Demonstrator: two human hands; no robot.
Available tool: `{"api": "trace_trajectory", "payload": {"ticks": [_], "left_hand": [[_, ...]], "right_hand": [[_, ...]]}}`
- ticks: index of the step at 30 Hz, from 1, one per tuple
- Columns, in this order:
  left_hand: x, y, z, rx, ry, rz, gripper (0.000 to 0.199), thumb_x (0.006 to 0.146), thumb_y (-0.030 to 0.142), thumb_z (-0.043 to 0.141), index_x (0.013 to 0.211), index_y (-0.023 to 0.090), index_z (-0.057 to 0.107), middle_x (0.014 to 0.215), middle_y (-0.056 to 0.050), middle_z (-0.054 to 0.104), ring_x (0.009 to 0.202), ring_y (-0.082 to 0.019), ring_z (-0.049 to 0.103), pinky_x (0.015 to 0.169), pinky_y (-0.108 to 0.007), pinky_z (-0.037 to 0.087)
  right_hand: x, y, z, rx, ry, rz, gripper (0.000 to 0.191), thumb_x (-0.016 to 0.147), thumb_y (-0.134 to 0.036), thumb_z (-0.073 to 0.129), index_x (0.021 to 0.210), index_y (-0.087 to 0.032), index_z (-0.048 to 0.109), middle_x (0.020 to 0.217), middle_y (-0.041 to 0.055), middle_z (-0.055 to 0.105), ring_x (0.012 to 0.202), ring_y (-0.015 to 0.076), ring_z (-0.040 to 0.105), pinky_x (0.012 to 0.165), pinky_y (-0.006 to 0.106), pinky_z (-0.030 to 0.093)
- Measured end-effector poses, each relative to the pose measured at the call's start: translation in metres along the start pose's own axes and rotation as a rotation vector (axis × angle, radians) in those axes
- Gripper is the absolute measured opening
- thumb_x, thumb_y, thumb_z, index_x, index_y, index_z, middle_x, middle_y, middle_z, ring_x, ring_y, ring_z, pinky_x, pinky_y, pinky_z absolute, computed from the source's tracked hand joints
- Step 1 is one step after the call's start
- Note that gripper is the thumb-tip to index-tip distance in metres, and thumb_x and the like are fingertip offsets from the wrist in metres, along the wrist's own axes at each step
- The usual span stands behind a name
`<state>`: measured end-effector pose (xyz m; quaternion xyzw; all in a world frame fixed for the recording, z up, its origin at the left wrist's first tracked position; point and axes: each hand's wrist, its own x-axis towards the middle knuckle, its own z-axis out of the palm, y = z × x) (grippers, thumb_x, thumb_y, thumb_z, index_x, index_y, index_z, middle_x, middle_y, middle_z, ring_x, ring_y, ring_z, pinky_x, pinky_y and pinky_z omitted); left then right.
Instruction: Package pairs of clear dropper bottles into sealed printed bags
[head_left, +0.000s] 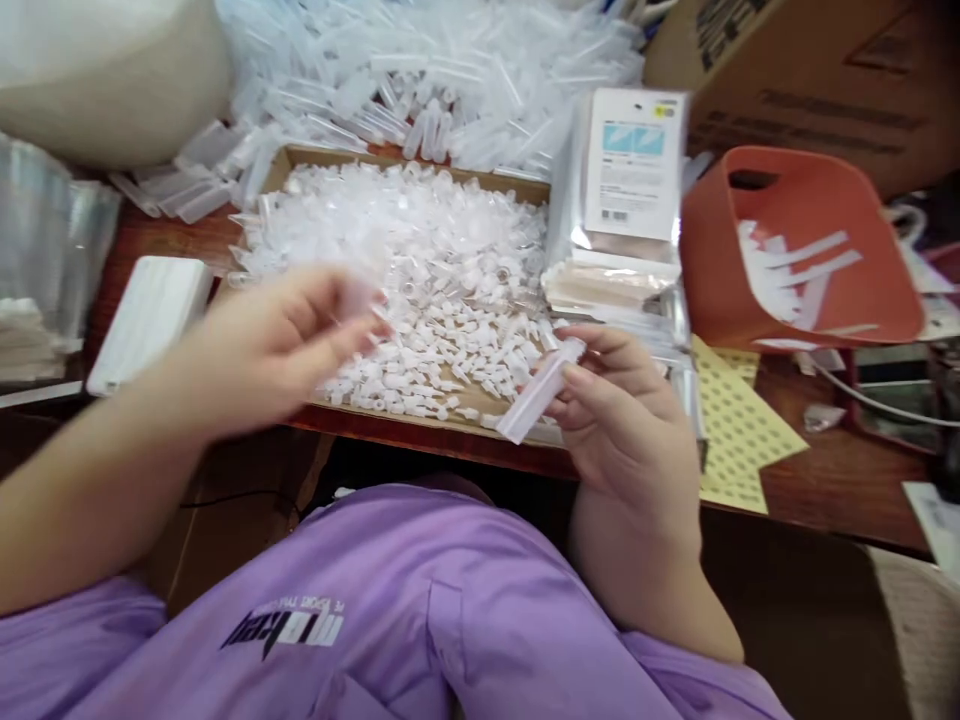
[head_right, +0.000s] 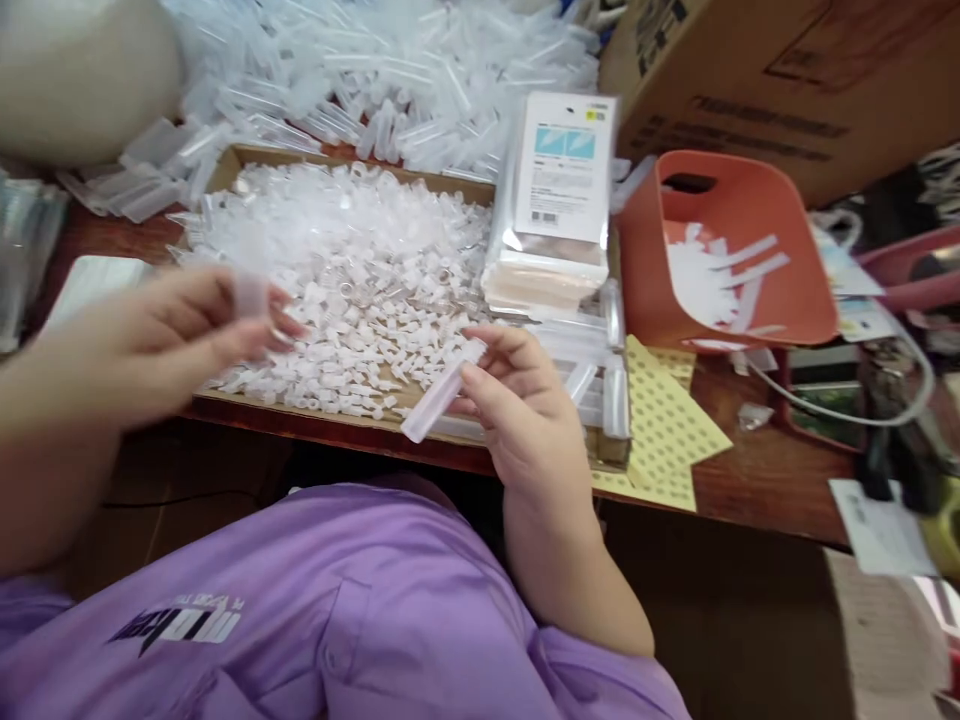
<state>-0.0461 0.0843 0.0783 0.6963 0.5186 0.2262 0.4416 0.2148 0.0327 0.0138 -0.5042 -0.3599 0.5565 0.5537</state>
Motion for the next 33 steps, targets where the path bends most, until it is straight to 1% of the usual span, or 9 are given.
{"api": "trace_trajectory", "payload": {"ticks": [3, 5, 7, 14, 18, 22, 27, 31, 33], "left_hand": [[-0.009, 0.01, 0.057, -0.614, -0.392, -0.24, 0.022, 0.091, 0.033, 0.059, 0.104, 0.016, 0.062, 0.1, -0.007, 0.075, 0.083, -0.016, 0.071, 0.072, -0.024, 0.054], [-0.009, 0.013, 0.08, -0.849, -0.497, -0.403, 0.019, 0.089, 0.028, 0.06, 0.102, 0.016, 0.065, 0.098, -0.008, 0.076, 0.081, -0.015, 0.072, 0.069, -0.022, 0.053], [-0.006, 0.013, 0.092, -0.987, -0.542, -0.504, 0.017, 0.086, 0.026, 0.062, 0.099, 0.015, 0.068, 0.098, -0.008, 0.077, 0.08, -0.015, 0.073, 0.068, -0.022, 0.053], [-0.017, 0.005, 0.103, -1.195, -0.637, -0.608, 0.017, 0.083, 0.026, 0.07, 0.097, 0.016, 0.073, 0.095, -0.01, 0.078, 0.088, -0.018, 0.073, 0.075, -0.026, 0.053], [-0.028, -0.001, 0.109, -1.257, -0.695, -0.643, 0.019, 0.081, 0.03, 0.075, 0.092, 0.014, 0.074, 0.093, -0.009, 0.078, 0.087, -0.017, 0.074, 0.071, -0.022, 0.055], [-0.038, -0.012, 0.113, -1.331, -0.675, -0.688, 0.019, 0.077, 0.027, 0.079, 0.09, 0.014, 0.072, 0.082, -0.006, 0.078, 0.08, -0.015, 0.075, 0.067, -0.017, 0.057], [-0.047, -0.026, 0.112, -1.348, -0.657, -0.788, 0.022, 0.077, 0.025, 0.08, 0.094, 0.013, 0.073, 0.087, -0.008, 0.079, 0.081, -0.018, 0.076, 0.067, -0.018, 0.059], [-0.051, -0.028, 0.114, -1.354, -0.624, -0.847, 0.017, 0.081, 0.022, 0.075, 0.096, 0.013, 0.073, 0.096, -0.009, 0.079, 0.082, -0.018, 0.077, 0.073, -0.02, 0.06], [-0.051, -0.027, 0.116, -1.361, -0.641, -0.848, 0.016, 0.082, 0.02, 0.074, 0.095, 0.012, 0.073, 0.095, -0.01, 0.078, 0.082, -0.019, 0.077, 0.071, -0.019, 0.06]], "right_hand": [[0.004, -0.01, 0.002, 0.049, -0.063, 0.146, 0.035, 0.067, -0.031, 0.077, 0.099, -0.026, 0.062, 0.074, -0.0041, 0.063, 0.06, 0.0102, 0.062, 0.054, 0.022, 0.056], [0.002, -0.014, 0.003, 0.042, -0.11, 0.196, 0.034, 0.069, -0.03, 0.075, 0.099, -0.025, 0.06, 0.075, -0.0043, 0.064, 0.062, 0.0115, 0.064, 0.057, 0.025, 0.058], [-0.002, -0.015, 0.002, 0.01, -0.145, 0.2, 0.031, 0.071, -0.03, 0.074, 0.098, -0.025, 0.06, 0.076, -0.004, 0.065, 0.062, 0.0114, 0.065, 0.059, 0.025, 0.058], [-0.021, -0.007, -0.002, -0.079, -0.265, 0.135, 0.024, 0.079, -0.027, 0.072, 0.101, -0.024, 0.063, 0.076, -0.005, 0.061, 0.058, 0.0061, 0.057, 0.055, 0.018, 0.051], [-0.034, -0.003, -0.001, -0.182, -0.341, 0.112, 0.023, 0.083, -0.026, 0.07, 0.105, -0.024, 0.064, 0.081, -0.0042, 0.061, 0.068, 0.0058, 0.058, 0.063, 0.018, 0.049], [-0.036, -0.006, -0.007, -0.511, -0.417, 0.04, 0.035, 0.088, -0.036, 0.064, 0.119, -0.02, 0.063, 0.094, 0.0031, 0.067, 0.08, 0.0128, 0.063, 0.071, 0.027, 0.052], [-0.005, -0.02, -0.007, -1.143, -0.282, -0.384, 0.016, 0.089, -0.02, 0.056, 0.096, -0.019, 0.07, 0.093, 0.0051, 0.07, 0.09, 0.0186, 0.064, 0.082, 0.032, 0.049], [0.021, -0.023, 0.015, -1.473, -0.53, -0.346, 0.019, 0.087, -0.017, 0.054, 0.096, -0.018, 0.07, 0.094, 0.0072, 0.07, 0.088, 0.0213, 0.064, 0.075, 0.033, 0.047], [0.027, -0.019, 0.028, -1.597, -0.599, -0.337, 0.02, 0.089, -0.019, 0.053, 0.099, -0.016, 0.07, 0.095, 0.0093, 0.069, 0.086, 0.0225, 0.063, 0.068, 0.032, 0.043]]}}
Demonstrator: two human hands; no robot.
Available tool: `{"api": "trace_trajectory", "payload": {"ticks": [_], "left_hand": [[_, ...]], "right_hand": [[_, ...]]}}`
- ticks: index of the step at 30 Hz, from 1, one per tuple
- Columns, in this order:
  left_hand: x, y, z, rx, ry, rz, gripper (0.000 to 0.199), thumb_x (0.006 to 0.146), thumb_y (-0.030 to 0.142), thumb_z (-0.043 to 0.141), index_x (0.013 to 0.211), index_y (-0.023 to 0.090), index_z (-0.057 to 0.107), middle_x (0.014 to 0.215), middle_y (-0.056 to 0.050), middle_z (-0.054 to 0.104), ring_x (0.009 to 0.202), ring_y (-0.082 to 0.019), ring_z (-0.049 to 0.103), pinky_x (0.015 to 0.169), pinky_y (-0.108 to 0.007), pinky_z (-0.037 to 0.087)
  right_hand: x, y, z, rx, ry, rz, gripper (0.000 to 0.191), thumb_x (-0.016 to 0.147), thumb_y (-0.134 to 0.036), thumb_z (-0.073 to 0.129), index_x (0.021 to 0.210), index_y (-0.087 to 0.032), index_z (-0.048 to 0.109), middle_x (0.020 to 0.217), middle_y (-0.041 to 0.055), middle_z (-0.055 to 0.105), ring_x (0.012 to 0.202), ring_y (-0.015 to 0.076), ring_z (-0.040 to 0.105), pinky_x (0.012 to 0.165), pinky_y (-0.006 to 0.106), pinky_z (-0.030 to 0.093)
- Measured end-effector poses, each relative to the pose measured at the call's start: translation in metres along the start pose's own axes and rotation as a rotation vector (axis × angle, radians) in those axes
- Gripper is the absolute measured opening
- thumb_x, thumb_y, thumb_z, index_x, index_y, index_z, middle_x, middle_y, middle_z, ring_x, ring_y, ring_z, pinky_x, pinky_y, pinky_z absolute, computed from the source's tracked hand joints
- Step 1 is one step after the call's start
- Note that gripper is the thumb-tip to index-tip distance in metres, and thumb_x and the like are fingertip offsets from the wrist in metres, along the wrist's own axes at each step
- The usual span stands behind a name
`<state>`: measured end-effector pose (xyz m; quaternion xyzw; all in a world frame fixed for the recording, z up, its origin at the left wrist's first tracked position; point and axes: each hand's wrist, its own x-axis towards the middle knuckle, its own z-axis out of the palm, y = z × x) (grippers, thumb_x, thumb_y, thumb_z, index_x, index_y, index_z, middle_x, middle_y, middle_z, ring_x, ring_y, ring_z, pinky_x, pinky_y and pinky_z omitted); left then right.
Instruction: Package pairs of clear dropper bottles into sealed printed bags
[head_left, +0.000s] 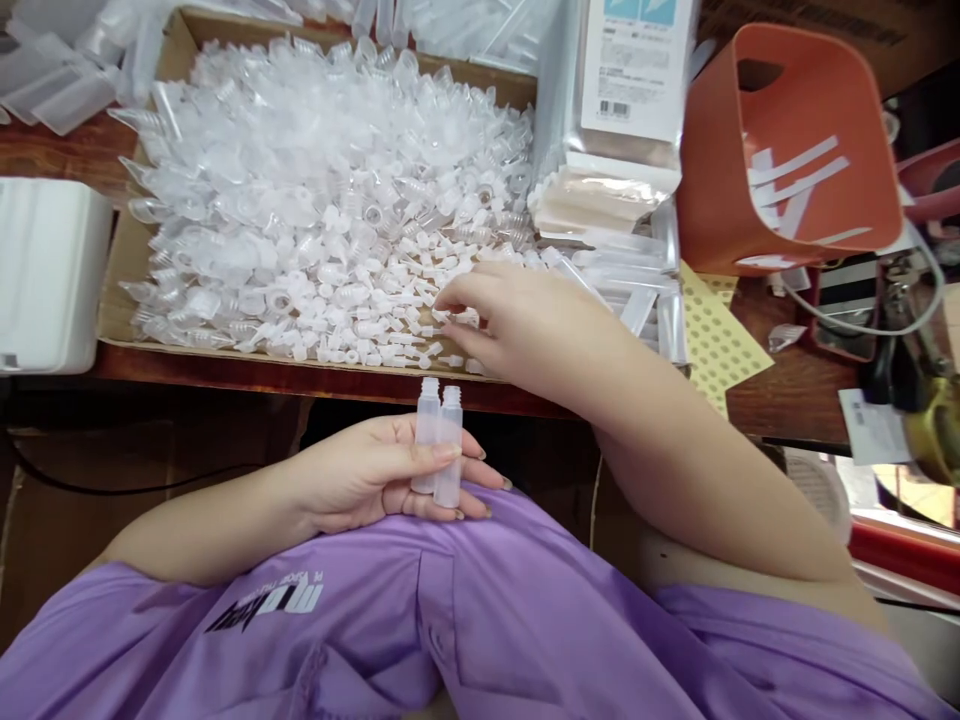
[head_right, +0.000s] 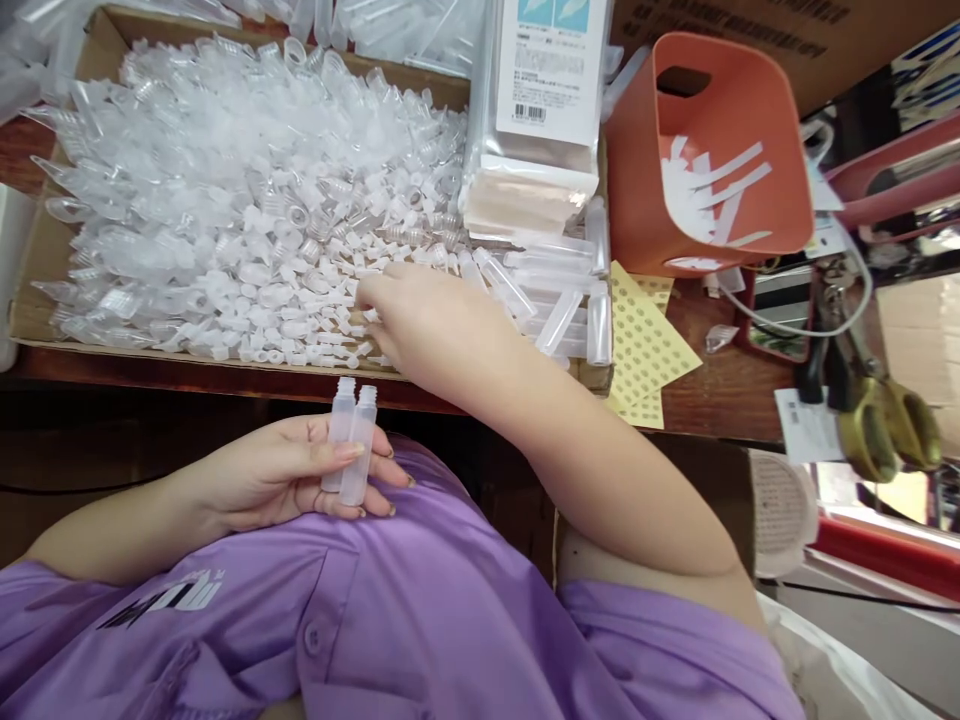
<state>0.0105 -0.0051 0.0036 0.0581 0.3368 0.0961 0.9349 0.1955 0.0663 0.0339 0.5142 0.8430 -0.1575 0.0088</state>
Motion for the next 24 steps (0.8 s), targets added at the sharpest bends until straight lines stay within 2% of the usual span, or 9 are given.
{"api": "trace_trajectory", "payload": {"ticks": [5, 9, 11, 13, 15, 19, 21, 24], "left_hand": [[0.007, -0.001, -0.005, -0.011, -0.068, -0.014, 0.018, 0.081, 0.021, 0.074, 0.095, 0.011, 0.071, 0.09, -0.01, 0.077, 0.078, -0.02, 0.077, 0.067, -0.021, 0.06], [0.014, -0.002, -0.015, -0.041, -0.157, -0.034, 0.022, 0.083, 0.027, 0.071, 0.098, 0.012, 0.069, 0.089, -0.011, 0.076, 0.074, -0.022, 0.076, 0.062, -0.027, 0.061], [0.016, -0.002, -0.017, -0.041, -0.183, -0.039, 0.022, 0.085, 0.029, 0.068, 0.099, 0.012, 0.068, 0.086, -0.011, 0.075, 0.072, -0.022, 0.076, 0.06, -0.028, 0.061], [0.017, -0.002, -0.017, -0.028, -0.185, -0.042, 0.021, 0.086, 0.03, 0.067, 0.099, 0.013, 0.067, 0.084, -0.01, 0.074, 0.071, -0.021, 0.075, 0.059, -0.027, 0.06], [0.016, -0.001, -0.016, 0.001, -0.184, -0.047, 0.022, 0.086, 0.03, 0.068, 0.1, 0.013, 0.066, 0.083, -0.009, 0.074, 0.068, -0.02, 0.075, 0.057, -0.025, 0.059], [0.014, 0.001, -0.011, 0.078, -0.172, -0.053, 0.024, 0.083, 0.031, 0.072, 0.1, 0.015, 0.067, 0.084, -0.007, 0.073, 0.059, -0.015, 0.071, 0.047, -0.018, 0.053], [0.014, 0.001, -0.009, 0.111, -0.157, -0.051, 0.026, 0.081, 0.032, 0.074, 0.101, 0.016, 0.067, 0.085, -0.006, 0.073, 0.057, -0.013, 0.07, 0.045, -0.017, 0.052], [0.016, 0.0, -0.007, 0.152, -0.15, -0.058, 0.029, 0.08, 0.033, 0.075, 0.102, 0.016, 0.068, 0.085, -0.006, 0.073, 0.057, -0.013, 0.069, 0.046, -0.017, 0.052]], "right_hand": [[0.016, -0.008, 0.009, -0.11, -0.049, -0.025, 0.016, 0.089, -0.018, 0.053, 0.092, -0.014, 0.068, 0.088, 0.0097, 0.068, 0.077, 0.0209, 0.062, 0.059, 0.03, 0.036], [0.015, -0.005, 0.007, -0.086, -0.077, -0.008, 0.018, 0.09, -0.019, 0.053, 0.096, -0.015, 0.07, 0.091, 0.0099, 0.067, 0.081, 0.0216, 0.063, 0.064, 0.031, 0.041], [0.01, -0.002, 0.002, -0.016, -0.039, 0.019, 0.021, 0.09, -0.019, 0.054, 0.1, -0.016, 0.072, 0.095, 0.0098, 0.067, 0.086, 0.0225, 0.063, 0.069, 0.032, 0.044], [0.0, 0.001, -0.004, 0.144, 0.028, 0.018, 0.023, 0.089, -0.019, 0.056, 0.103, -0.017, 0.073, 0.097, 0.0079, 0.068, 0.089, 0.0213, 0.064, 0.075, 0.033, 0.047], [-0.013, 0.003, -0.007, 0.4, 0.058, 0.009, 0.022, 0.089, -0.023, 0.057, 0.103, -0.02, 0.074, 0.096, 0.0048, 0.07, 0.089, 0.0182, 0.065, 0.08, 0.033, 0.05], [-0.036, 0.011, -0.005, 0.929, -0.035, 0.157, 0.013, 0.082, -0.033, 0.067, 0.09, -0.025, 0.073, 0.086, -0.0001, 0.074, 0.077, 0.015, 0.068, 0.074, 0.03, 0.057], [-0.044, 0.014, -0.001, 1.072, -0.09, 0.237, 0.012, 0.076, -0.034, 0.073, 0.083, -0.025, 0.073, 0.082, -0.0008, 0.075, 0.074, 0.0154, 0.069, 0.071, 0.03, 0.059], [-0.05, 0.018, 0.002, 1.158, -0.169, 0.277, 0.011, 0.072, -0.032, 0.077, 0.08, -0.024, 0.076, 0.08, -0.0006, 0.076, 0.074, 0.0154, 0.071, 0.072, 0.029, 0.061]]}}
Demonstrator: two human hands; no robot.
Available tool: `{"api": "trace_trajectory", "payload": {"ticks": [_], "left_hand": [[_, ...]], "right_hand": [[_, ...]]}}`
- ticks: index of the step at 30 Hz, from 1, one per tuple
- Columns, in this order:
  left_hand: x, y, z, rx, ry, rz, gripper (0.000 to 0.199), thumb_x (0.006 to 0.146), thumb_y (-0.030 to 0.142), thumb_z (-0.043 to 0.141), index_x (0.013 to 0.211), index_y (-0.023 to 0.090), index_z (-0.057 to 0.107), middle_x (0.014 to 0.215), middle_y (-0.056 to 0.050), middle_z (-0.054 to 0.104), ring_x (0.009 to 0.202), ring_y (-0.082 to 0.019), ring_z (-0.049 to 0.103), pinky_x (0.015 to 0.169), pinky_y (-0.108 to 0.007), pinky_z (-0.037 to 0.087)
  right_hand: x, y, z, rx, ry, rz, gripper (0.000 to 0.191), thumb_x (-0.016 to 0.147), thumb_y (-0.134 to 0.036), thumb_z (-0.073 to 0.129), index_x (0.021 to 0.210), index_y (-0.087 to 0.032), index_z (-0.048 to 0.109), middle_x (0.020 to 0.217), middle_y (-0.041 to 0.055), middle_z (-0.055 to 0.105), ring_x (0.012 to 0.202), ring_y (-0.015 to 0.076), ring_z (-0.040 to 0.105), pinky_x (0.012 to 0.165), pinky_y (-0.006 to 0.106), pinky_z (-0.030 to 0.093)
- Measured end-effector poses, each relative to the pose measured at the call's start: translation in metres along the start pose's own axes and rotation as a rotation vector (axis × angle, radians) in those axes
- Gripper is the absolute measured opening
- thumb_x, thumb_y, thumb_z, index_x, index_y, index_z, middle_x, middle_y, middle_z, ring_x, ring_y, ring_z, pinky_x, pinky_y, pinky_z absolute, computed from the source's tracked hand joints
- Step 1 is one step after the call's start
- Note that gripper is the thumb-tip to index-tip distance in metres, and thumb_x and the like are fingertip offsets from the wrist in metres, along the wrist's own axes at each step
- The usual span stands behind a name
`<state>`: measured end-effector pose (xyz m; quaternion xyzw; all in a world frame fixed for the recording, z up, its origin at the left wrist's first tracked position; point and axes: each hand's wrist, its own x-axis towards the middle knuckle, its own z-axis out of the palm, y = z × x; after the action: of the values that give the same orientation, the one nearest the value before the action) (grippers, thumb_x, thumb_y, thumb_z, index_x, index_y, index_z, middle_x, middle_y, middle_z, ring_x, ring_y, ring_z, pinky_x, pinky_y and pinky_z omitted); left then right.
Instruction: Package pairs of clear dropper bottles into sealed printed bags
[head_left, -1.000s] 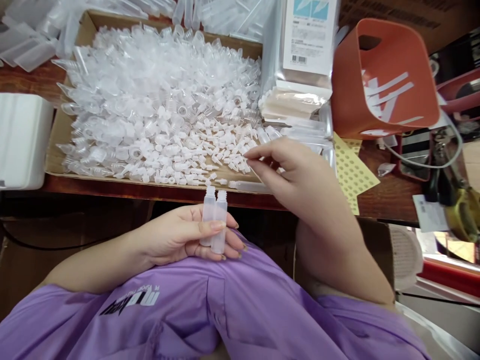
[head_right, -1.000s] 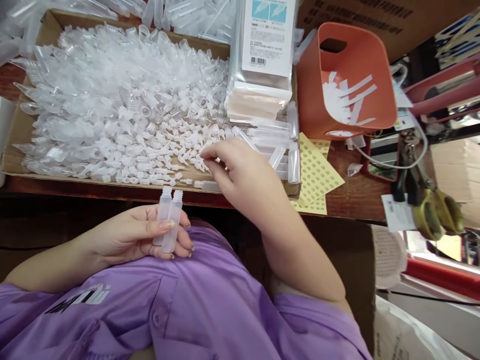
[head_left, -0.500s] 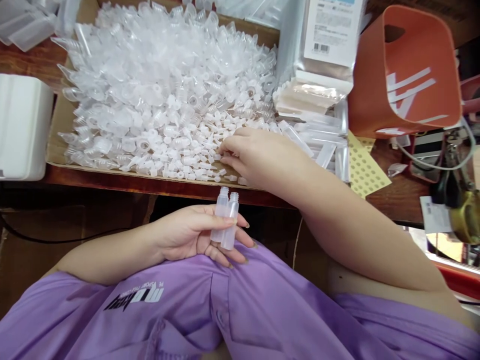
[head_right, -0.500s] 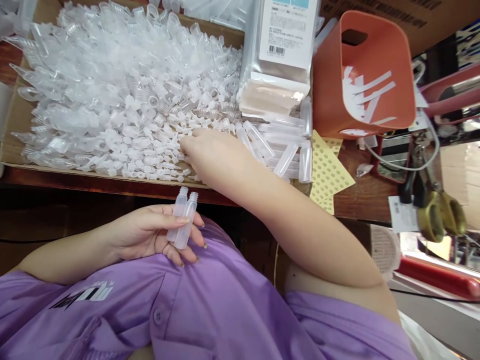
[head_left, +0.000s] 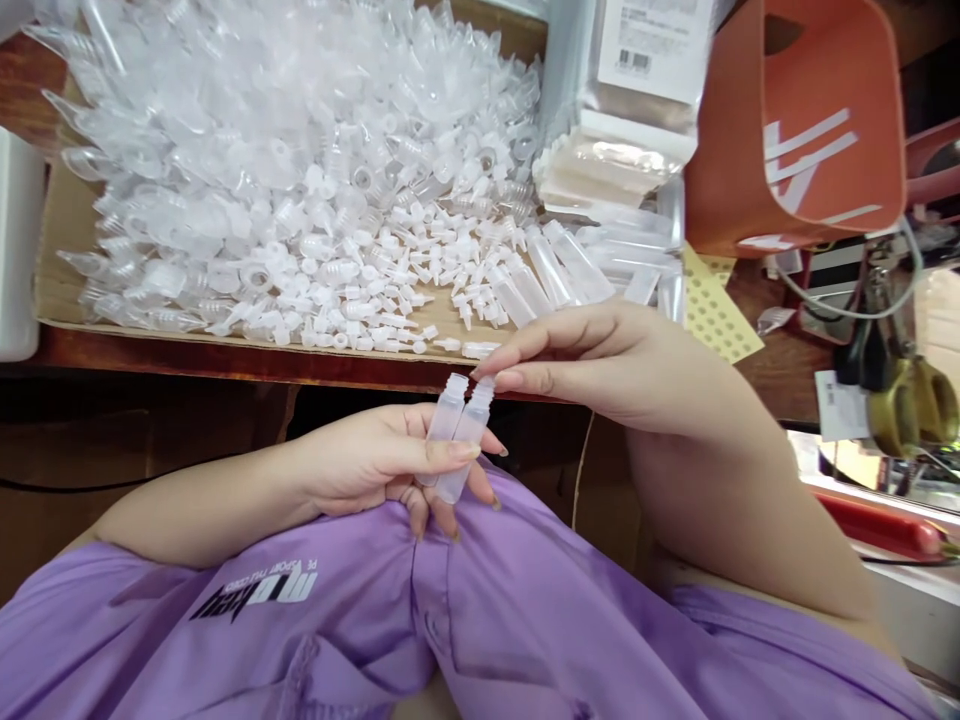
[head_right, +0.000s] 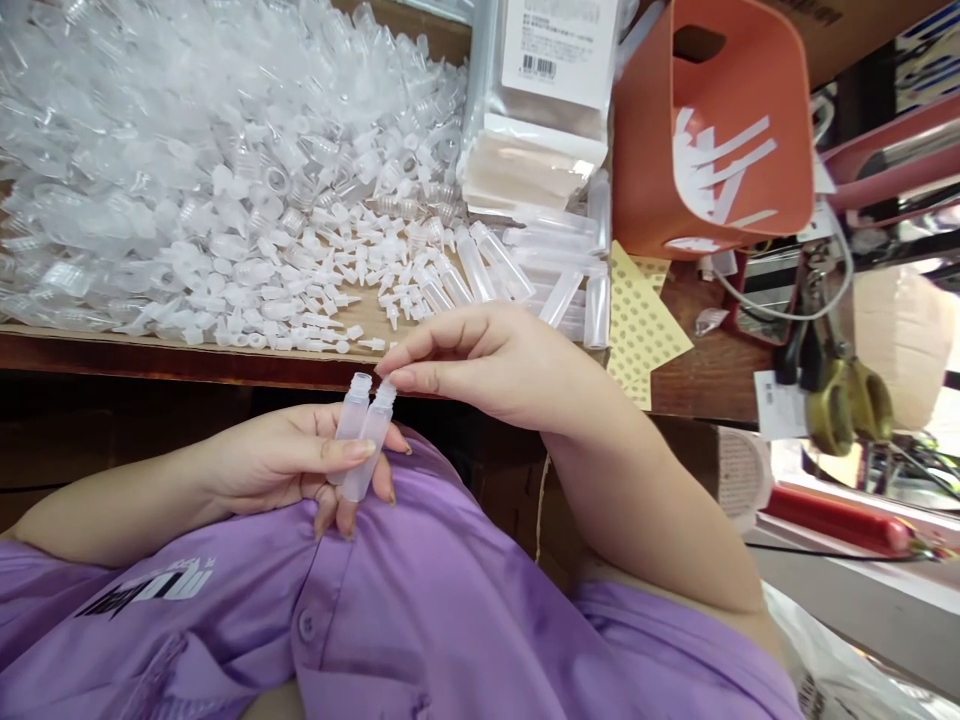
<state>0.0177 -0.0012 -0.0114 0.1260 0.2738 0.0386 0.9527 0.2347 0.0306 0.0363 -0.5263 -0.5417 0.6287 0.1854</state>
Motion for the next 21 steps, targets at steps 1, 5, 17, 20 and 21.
{"api": "trace_trajectory", "payload": {"ticks": [1, 5, 17, 20, 21], "left_hand": [[0.001, 0.0, 0.001, 0.013, 0.003, -0.005, 0.029, 0.08, 0.033, 0.075, 0.103, 0.016, 0.069, 0.085, -0.006, 0.073, 0.057, -0.012, 0.069, 0.046, -0.017, 0.052], [0.002, 0.0, 0.004, 0.049, 0.021, -0.008, 0.029, 0.08, 0.034, 0.075, 0.102, 0.016, 0.07, 0.082, -0.005, 0.072, 0.054, -0.01, 0.066, 0.046, -0.017, 0.05], [0.005, -0.008, 0.013, 0.215, 0.168, 0.05, 0.033, 0.08, 0.04, 0.073, 0.1, 0.014, 0.069, 0.076, -0.001, 0.064, 0.048, -0.006, 0.051, 0.051, -0.02, 0.043], [0.005, -0.011, 0.014, 0.241, 0.182, 0.064, 0.032, 0.081, 0.038, 0.073, 0.101, 0.013, 0.069, 0.077, 0.0, 0.063, 0.05, -0.006, 0.05, 0.051, -0.021, 0.041], [0.005, -0.012, 0.014, 0.248, 0.186, 0.066, 0.034, 0.08, 0.039, 0.073, 0.101, 0.013, 0.068, 0.076, 0.0, 0.063, 0.05, -0.006, 0.05, 0.051, -0.021, 0.04]], "right_hand": [[-0.001, 0.001, -0.001, 0.013, -0.013, 0.01, 0.011, 0.072, -0.031, 0.076, 0.08, -0.024, 0.077, 0.079, -0.0006, 0.077, 0.074, 0.0151, 0.071, 0.073, 0.029, 0.061], [-0.006, 0.0, -0.002, 0.058, -0.011, 0.015, 0.006, 0.072, -0.025, 0.075, 0.078, -0.024, 0.076, 0.075, -0.0023, 0.076, 0.068, 0.0124, 0.07, 0.068, 0.025, 0.06], [-0.011, -0.003, -0.005, -0.094, -0.101, 0.047, 0.01, 0.075, -0.026, 0.067, 0.075, -0.018, 0.072, 0.07, -0.0044, 0.072, 0.064, 0.007, 0.063, 0.064, 0.02, 0.049], [-0.012, -0.001, -0.002, -0.022, -0.121, 0.112, 0.013, 0.073, -0.03, 0.07, 0.075, -0.017, 0.072, 0.071, -0.003, 0.072, 0.065, 0.0077, 0.063, 0.066, 0.021, 0.05], [-0.013, 0.0, -0.001, -0.013, -0.128, 0.124, 0.014, 0.072, -0.031, 0.072, 0.075, -0.017, 0.072, 0.072, -0.0019, 0.073, 0.065, 0.0087, 0.064, 0.066, 0.021, 0.05]]}}
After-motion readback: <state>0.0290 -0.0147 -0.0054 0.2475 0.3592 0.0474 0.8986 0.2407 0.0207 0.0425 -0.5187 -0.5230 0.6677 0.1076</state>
